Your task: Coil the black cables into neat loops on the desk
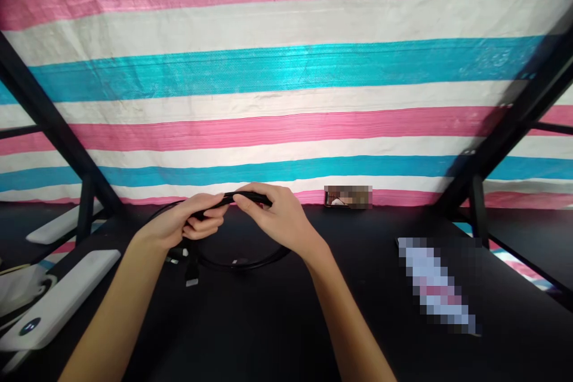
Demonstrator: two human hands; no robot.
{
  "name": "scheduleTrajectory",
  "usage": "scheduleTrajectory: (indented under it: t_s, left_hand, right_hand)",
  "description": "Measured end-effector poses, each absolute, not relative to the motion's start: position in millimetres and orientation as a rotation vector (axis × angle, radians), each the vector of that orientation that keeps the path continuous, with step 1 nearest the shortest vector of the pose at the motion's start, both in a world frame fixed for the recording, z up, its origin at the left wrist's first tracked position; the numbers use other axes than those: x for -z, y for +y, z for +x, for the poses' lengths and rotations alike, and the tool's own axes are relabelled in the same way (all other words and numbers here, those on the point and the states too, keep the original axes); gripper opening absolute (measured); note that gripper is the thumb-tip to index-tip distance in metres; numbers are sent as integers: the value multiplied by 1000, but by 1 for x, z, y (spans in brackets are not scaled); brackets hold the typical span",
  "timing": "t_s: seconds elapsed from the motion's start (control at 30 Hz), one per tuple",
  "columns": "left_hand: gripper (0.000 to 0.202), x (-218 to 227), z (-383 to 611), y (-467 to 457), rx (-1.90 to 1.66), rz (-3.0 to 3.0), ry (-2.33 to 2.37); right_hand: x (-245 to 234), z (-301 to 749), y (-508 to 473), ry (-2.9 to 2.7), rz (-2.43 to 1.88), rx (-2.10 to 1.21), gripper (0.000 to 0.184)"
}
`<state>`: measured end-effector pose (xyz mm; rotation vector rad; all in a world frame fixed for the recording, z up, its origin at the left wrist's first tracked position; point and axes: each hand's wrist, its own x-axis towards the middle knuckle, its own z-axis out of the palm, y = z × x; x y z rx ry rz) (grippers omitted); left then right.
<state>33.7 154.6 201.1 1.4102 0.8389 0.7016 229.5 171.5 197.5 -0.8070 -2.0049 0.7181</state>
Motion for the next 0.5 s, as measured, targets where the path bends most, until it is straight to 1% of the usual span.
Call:
scheduleTrajectory:
  t_s: [0.13, 0.3, 0.43, 0.5]
  left_hand:
    - [51, -204, 31, 155, -836, 1440, 994]
    - [58, -203, 34, 156, -987, 1492, 975]
    - [55, -202, 37, 154, -1077, 1547, 982]
    - [48, -203, 40, 151, -1125, 1618, 1004]
  right_hand:
    - [-195, 227, 173, -1990, -780, -766, 29]
    - [-196, 224, 174, -1862, -772, -811, 28]
    - [-199, 228, 176, -1766, -786, -950, 28]
    - [-200, 233, 178, -1708, -810, -971, 30]
